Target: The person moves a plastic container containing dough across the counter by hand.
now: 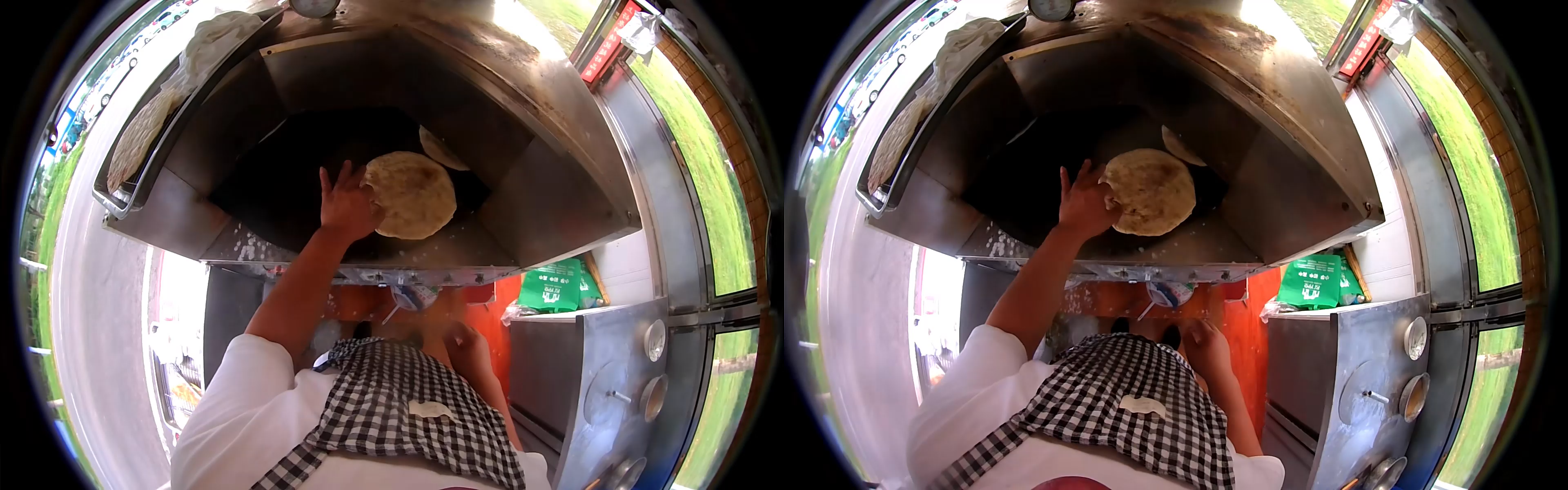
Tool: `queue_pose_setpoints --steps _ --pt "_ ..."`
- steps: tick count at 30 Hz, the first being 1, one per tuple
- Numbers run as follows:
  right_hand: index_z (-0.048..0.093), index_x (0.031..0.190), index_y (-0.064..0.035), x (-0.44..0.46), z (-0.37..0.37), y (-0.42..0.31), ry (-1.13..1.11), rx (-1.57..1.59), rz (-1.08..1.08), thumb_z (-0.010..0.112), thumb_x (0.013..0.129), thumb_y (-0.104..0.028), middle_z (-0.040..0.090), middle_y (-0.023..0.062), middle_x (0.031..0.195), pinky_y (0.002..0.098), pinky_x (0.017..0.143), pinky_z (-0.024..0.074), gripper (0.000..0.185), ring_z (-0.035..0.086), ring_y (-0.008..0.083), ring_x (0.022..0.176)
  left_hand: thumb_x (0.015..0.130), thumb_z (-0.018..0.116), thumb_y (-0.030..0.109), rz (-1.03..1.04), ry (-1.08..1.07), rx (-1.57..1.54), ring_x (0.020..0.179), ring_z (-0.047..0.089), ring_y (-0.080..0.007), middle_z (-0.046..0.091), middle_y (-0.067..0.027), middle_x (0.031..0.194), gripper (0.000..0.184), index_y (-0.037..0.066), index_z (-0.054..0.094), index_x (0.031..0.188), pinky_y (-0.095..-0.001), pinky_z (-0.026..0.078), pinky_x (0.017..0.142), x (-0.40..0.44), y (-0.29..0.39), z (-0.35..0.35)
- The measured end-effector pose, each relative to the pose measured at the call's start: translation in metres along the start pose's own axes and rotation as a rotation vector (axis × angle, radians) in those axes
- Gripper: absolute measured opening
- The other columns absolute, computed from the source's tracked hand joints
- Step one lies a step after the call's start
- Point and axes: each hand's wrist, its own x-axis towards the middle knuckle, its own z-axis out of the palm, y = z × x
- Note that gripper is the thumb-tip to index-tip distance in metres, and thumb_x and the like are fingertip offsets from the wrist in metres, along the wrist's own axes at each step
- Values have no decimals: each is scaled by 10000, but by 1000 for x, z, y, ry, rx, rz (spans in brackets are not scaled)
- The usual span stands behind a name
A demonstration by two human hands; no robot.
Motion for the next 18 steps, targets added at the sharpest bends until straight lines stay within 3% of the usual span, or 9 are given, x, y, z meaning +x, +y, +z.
queue_pose_setpoints --steps 8,13,18 --pt "723 1132 -57 18 -21 0 -67 7 -100 699 964 -205 735 184 1090 481 850 571 225 697 413 1026 829 827 287 -32 96 -123 1548 363 -372 557 -125 1539 243 115 757 986 -667 140 1278 -15 7 4" --pt "722 1161 -61 15 -29 23 -126 18 -138 697 956 -185 734 178 1143 479 873 572 241 700 405 1054 851 803 233 -61 235 -261 1502 439 -370 620 -121 1473 229 96 738 1023 -651 176 1275 -55 8 -8" --pt "724 1153 -50 9 -33 38 -160 16 -128 687 939 -138 738 200 1124 479 882 575 234 705 417 1044 862 799 210 -155 317 -205 1481 475 -349 651 -117 1439 231 93 731 1049 -599 231 1276 -108 -7 -12"
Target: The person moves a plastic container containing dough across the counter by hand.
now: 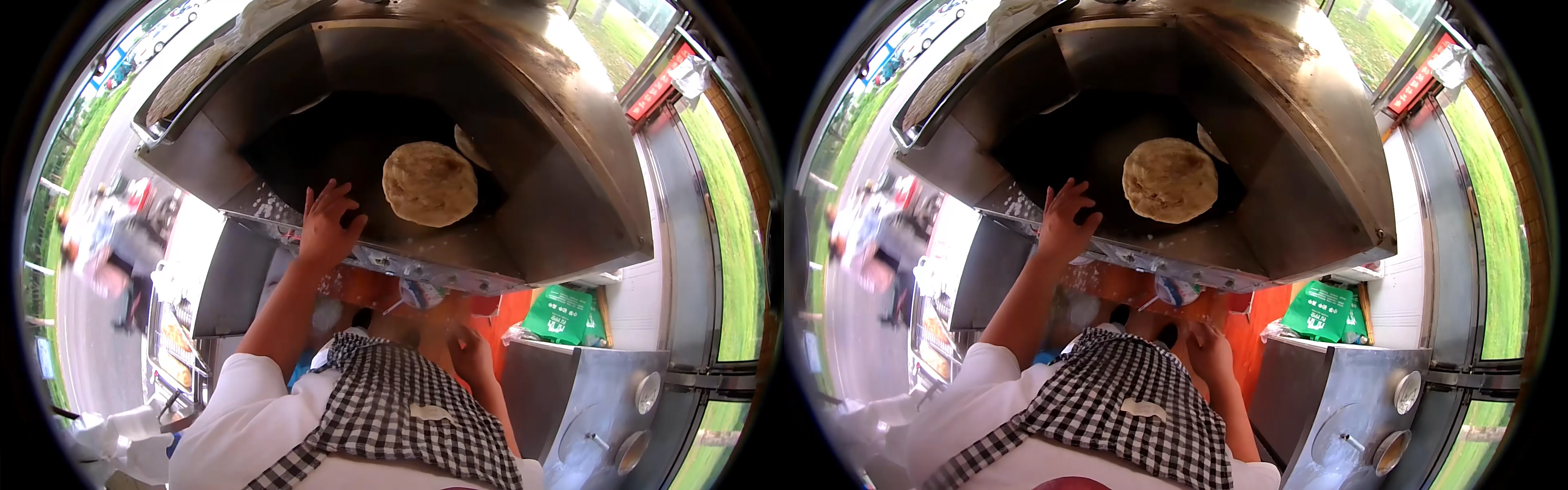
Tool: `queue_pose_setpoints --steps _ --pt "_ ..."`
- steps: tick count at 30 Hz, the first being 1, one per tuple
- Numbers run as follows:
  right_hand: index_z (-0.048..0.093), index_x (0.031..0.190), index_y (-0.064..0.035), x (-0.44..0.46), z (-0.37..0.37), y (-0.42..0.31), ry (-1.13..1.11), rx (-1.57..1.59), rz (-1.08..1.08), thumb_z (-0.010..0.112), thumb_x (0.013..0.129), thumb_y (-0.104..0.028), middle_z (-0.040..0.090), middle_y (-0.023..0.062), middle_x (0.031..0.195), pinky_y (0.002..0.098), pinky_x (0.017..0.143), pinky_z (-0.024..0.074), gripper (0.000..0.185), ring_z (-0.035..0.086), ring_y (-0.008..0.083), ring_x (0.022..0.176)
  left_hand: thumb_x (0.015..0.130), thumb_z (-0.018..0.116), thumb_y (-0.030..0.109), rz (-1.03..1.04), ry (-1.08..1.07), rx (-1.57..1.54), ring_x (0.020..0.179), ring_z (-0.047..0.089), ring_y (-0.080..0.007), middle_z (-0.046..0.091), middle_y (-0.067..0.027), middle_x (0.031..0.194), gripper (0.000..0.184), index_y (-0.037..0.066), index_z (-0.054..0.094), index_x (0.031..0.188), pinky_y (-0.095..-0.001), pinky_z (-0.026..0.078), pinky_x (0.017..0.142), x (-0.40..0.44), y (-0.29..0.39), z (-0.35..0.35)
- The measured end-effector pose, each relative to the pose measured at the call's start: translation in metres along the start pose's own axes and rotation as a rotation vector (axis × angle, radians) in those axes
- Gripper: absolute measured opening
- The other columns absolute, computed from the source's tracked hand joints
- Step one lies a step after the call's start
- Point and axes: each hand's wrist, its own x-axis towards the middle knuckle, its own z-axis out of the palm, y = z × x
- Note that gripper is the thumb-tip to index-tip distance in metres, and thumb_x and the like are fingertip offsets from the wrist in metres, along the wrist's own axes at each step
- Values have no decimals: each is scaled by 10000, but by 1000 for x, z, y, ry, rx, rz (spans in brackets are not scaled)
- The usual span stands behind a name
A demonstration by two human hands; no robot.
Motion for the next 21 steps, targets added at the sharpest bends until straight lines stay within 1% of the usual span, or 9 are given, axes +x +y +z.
queue_pose_setpoints --steps 4,7,10,13,16,19,21 --pt "727 1149 -42 4 1 13 -70 4 -58 683 938 -136 740 213 1095 478 873 579 235 710 426 1016 870 793 208 -77 37 35 1466 492 -345 655 -122 1433 238 88 737 1068 -576 260 1271 -35 -14 -24" --pt "726 1140 -40 10 0 10 -91 -46 -48 687 937 -140 742 200 1089 476 858 580 230 707 421 1023 875 785 203 -115 45 55 1460 498 -343 657 -126 1430 253 78 740 1090 -571 261 1271 -55 -20 -40" --pt "727 1143 -48 17 0 -2 -93 -100 -125 686 949 -166 741 185 1087 479 859 575 231 701 411 1038 887 776 201 -146 66 47 1459 499 -342 657 -128 1426 256 68 739 1102 -569 270 1269 -68 -25 -51" --pt "728 1149 -65 16 1 -29 -103 -73 -40 679 969 -210 740 170 1099 484 875 568 236 696 399 1057 894 772 191 -140 86 51 1447 512 -340 666 -125 1411 242 65 736 1098 -580 277 1263 -76 -32 -56" --pt "731 1163 -83 13 14 -31 -165 -120 -32 675 982 -251 738 174 1127 478 897 564 254 698 387 1071 913 766 183 -130 80 13 1453 510 -342 649 -121 1449 216 84 739 1104 -573 282 1266 -82 -41 -59" --pt "735 1167 -88 5 29 -49 -142 -87 -9 681 981 -264 741 175 1139 471 907 565 262 698 382 1086 915 762 172 -101 105 -50 1442 522 -343 661 -122 1428 210 83 732 1103 -569 289 1263 -88 -53 -62" --pt "735 1171 -76 -1 34 -75 -144 -108 60 682 981 -266 744 178 1138 470 914 565 274 700 386 1086 892 767 142 -73 114 -72 1404 549 -372 675 -141 1391 214 66 713 1084 -600 324 1231 -91 -58 -69"
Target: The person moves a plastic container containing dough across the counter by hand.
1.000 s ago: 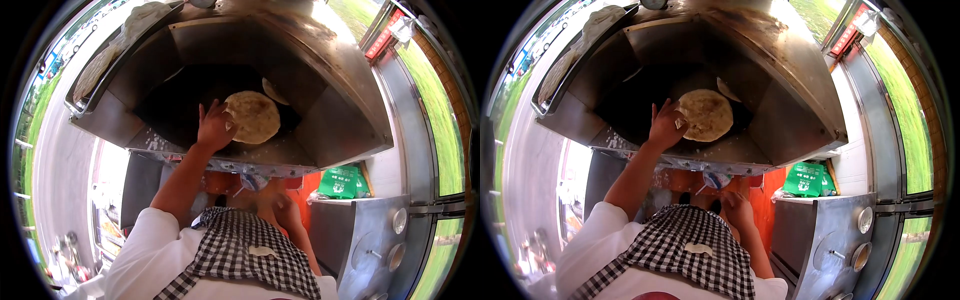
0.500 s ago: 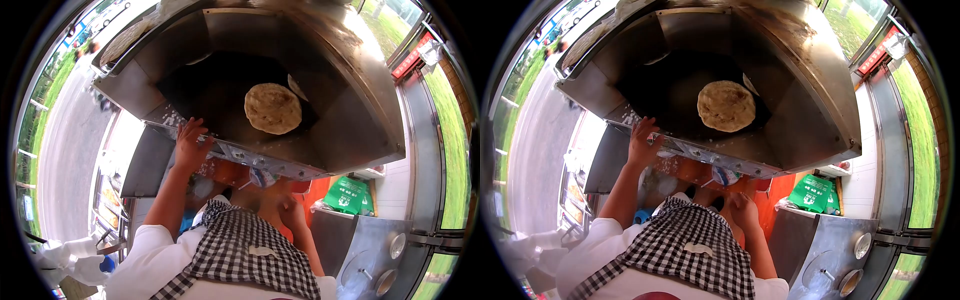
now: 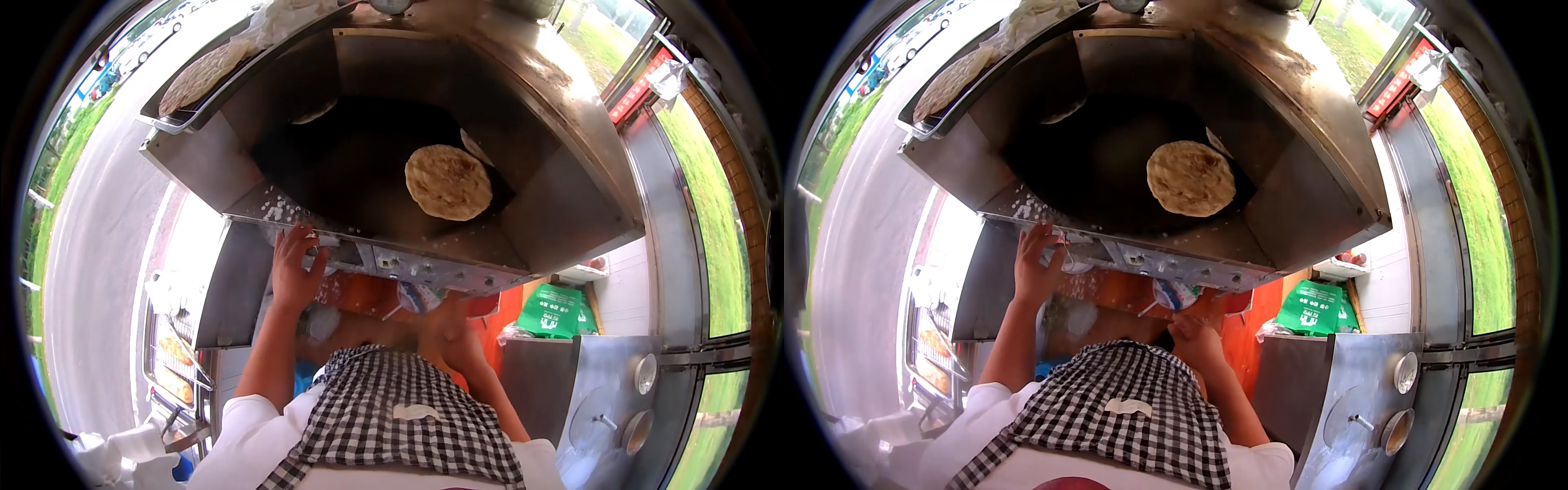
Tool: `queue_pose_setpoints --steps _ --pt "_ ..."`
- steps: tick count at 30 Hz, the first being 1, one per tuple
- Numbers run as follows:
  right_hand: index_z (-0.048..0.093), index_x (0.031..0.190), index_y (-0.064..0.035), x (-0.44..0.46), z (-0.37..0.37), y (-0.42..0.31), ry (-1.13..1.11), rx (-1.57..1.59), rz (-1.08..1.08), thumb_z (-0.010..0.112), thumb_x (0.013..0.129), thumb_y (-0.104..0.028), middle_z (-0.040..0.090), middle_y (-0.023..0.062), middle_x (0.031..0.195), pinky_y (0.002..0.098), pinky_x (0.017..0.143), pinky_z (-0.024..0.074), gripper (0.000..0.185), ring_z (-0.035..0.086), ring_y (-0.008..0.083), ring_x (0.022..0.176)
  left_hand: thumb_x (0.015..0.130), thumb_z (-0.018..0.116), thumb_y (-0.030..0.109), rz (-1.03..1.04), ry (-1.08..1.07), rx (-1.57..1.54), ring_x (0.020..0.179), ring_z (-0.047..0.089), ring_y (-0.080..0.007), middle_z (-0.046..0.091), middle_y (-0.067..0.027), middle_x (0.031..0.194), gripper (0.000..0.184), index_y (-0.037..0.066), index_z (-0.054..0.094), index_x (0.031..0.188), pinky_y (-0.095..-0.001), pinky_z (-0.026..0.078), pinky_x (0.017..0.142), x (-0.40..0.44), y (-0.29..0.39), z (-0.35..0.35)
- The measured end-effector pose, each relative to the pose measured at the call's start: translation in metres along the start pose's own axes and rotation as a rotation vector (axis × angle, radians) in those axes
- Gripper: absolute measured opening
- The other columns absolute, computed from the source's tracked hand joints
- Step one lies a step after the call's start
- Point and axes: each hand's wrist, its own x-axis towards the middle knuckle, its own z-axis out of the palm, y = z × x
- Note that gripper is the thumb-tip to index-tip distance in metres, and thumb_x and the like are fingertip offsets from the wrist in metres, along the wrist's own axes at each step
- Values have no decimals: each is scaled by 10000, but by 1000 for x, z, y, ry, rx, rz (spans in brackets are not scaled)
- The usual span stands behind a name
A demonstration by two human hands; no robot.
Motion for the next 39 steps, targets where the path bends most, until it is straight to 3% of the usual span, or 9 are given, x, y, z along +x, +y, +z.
queue_pose_setpoints --steps 7,10,13,16,25,28,34,39 --pt "725 1160 -25 -14 53 4 90 -54 -182 687 975 -274 752 183 1122 489 902 562 312 708 401 1050 856 776 112 3 -22 -58 1367 579 -387 683 -143 1373 218 62 702 1055 -623 358 1193 -20 -31 -23" --pt "723 1165 -24 -29 56 -16 29 9 -36 686 977 -284 751 187 1118 493 891 563 323 708 402 1044 882 765 108 -12 -45 -98 1358 593 -350 701 -123 1341 182 42 717 1044 -529 347 1236 -28 -38 -29" --pt "721 1175 -19 -46 59 -24 21 1 10 686 980 -283 749 197 1102 488 877 567 330 711 406 1028 863 767 92 0 -72 -137 1324 613 -346 708 -124 1316 192 42 719 1043 -512 366 1226 -31 -41 -26" --pt "724 1169 -16 -68 68 -17 47 -36 87 697 974 -267 744 206 1091 478 869 570 319 712 407 1017 829 769 89 101 -53 -206 1211 649 -370 722 -128 1225 246 55 711 1065 -555 408 1177 -24 -36 -14" --pt "729 1159 -15 -101 68 -9 248 101 165 723 968 -245 746 204 1099 444 866 575 299 722 387 1025 828 785 131 393 -122 -271 1136 675 -354 729 -116 1195 336 75 710 1150 -550 437 1151 44 66 37" --pt "734 1157 -17 -103 51 -7 288 125 191 710 944 -185 745 223 1122 425 903 569 272 723 394 1054 857 794 172 430 -215 -265 1191 661 -337 729 -100 1205 365 82 707 1199 -554 427 1170 68 103 76" --pt "744 1126 -22 -123 27 38 388 122 230 715 935 -169 753 211 1094 423 898 571 243 726 386 1037 883 784 353 411 -409 62 1324 583 -302 689 -104 1320 511 124 681 1328 -593 269 1256 100 152 163" --pt "749 1108 -30 -134 9 66 447 86 216 718 938 -171 757 201 1057 418 860 579 223 735 369 996 851 794 358 332 -475 214 1361 547 -284 679 -93 1330 489 136 721 1280 -594 180 1287 104 169 180"
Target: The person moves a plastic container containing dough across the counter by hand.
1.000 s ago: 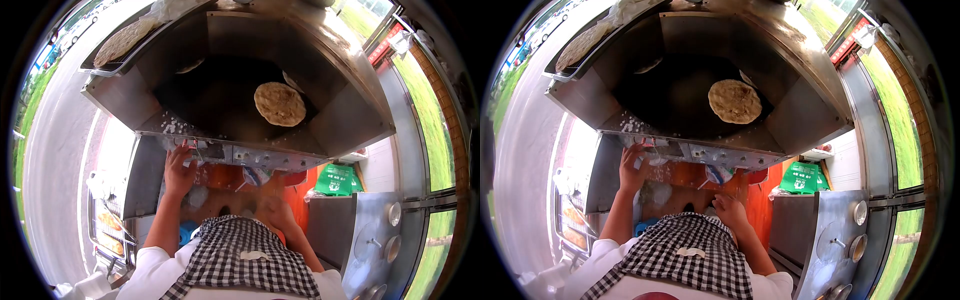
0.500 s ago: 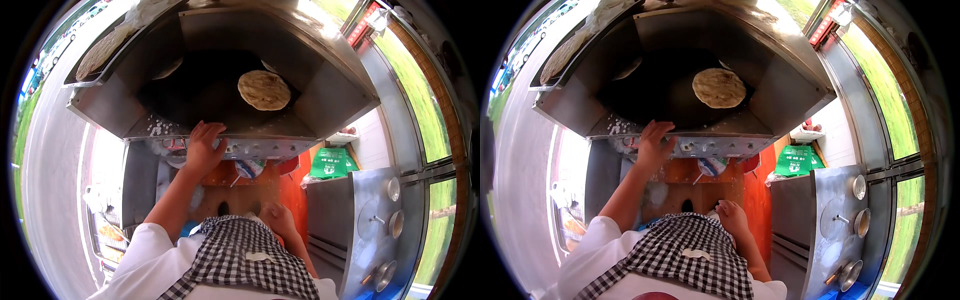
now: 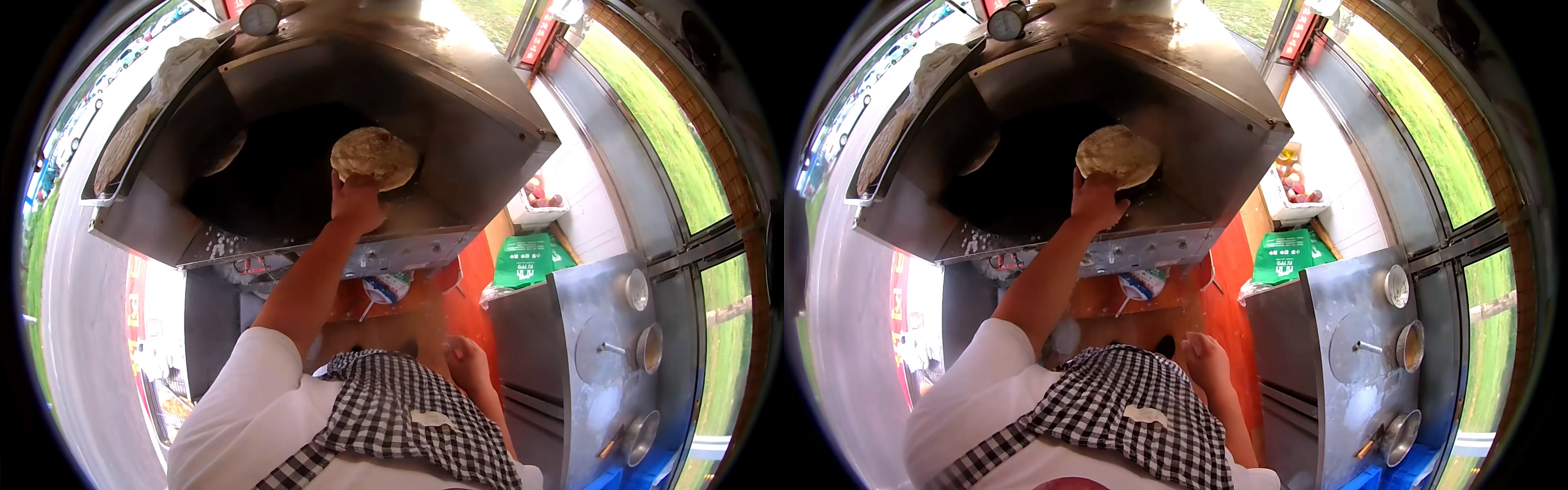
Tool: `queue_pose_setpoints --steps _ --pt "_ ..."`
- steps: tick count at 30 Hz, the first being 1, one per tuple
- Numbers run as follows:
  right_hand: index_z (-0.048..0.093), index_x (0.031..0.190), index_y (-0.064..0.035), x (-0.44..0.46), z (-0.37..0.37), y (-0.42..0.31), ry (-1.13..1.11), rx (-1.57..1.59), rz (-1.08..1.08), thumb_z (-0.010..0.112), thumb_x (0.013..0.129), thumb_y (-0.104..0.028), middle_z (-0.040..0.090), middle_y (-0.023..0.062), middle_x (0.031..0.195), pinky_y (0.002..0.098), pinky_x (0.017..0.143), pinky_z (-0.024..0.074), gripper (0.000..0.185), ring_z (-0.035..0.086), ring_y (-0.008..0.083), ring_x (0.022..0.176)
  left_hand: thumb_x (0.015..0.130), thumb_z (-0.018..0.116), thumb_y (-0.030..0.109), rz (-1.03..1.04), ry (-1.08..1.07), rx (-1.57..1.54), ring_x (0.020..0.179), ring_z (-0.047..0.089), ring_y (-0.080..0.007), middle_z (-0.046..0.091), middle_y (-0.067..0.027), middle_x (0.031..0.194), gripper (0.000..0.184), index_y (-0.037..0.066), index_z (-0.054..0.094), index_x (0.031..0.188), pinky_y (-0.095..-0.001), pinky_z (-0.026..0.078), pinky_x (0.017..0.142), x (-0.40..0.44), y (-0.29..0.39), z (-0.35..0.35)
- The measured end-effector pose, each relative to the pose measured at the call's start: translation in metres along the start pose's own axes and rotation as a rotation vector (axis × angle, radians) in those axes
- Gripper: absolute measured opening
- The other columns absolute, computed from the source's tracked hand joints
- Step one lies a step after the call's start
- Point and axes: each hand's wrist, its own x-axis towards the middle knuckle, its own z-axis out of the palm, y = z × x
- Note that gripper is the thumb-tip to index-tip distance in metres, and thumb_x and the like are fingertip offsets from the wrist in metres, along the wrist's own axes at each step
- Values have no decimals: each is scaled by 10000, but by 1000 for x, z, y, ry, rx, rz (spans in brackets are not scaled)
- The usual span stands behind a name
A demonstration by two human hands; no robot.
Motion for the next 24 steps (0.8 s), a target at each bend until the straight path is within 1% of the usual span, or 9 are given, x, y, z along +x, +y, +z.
queue_pose_setpoints --steps 1,4,7,10,13,16,19,22,24 --pt "750 1107 -31 1 -3 2 8 13 14 720 938 -174 758 199 1053 418 852 580 223 736 367 989 843 799 339 -12 -36 4 1366 542 -282 680 -91 1322 466 130 731 1255 -598 176 1288 -2 3 -7" --pt "750 1101 -31 10 -10 15 2 48 18 731 935 -188 758 196 1044 422 837 581 230 737 364 977 813 800 266 50 -89 142 1308 572 -270 694 -70 1228 362 154 758 1155 -586 222 1277 -19 -1 -14" --pt "748 1089 -30 22 -15 21 -12 57 20 730 935 -183 758 189 1026 426 827 581 218 735 369 969 782 787 194 124 88 103 1215 620 -260 705 -49 1097 198 162 771 976 -576 297 1234 -41 -21 -1" --pt "739 1061 -27 34 -14 25 -37 14 -47 718 928 -152 757 185 1012 431 823 581 183 734 374 964 760 771 146 159 223 39 1097 669 -258 726 -41 972 81 146 744 836 -575 352 1176 -45 -36 -5" --pt "732 1100 -27 48 -13 30 -116 18 -75 736 948 -236 749 213 1072 446 867 585 258 735 385 989 778 751 108 161 399 -117 960 698 -310 727 -68 867 38 114 736 812 -533 465 1062 -35 -42 -35" --pt "734 1099 -35 57 -14 22 -111 13 -92 737 947 -234 748 213 1080 450 872 583 251 730 392 999 820 751 94 44 501 -412 858 717 -285 741 -89 864 69 65 752 883 -423 555 899 -14 -65 -69" --pt "732 1109 -40 61 -6 25 -126 34 -99 739 944 -230 747 216 1081 449 869 582 252 726 397 1005 862 770 118 -162 436 -618 826 716 -215 751 -101 901 140 24 761 966 -332 558 775 2 -79 -106" --pt "728 1109 -39 59 -3 22 -137 47 -97 740 942 -220 748 212 1081 443 867 581 246 724 398 1011 894 774 161 -243 326 -664 845 698 -149 755 -103 913 196 10 761 1017 -300 539 786 12 -88 -127" --pt "725 1104 -40 55 1 21 -121 51 -102 741 940 -216 746 207 1065 443 854 578 241 722 397 1000 885 777 154 -223 298 -593 850 706 -168 756 -104 926 192 18 765 1020 -306 541 782 11 -91 -129"
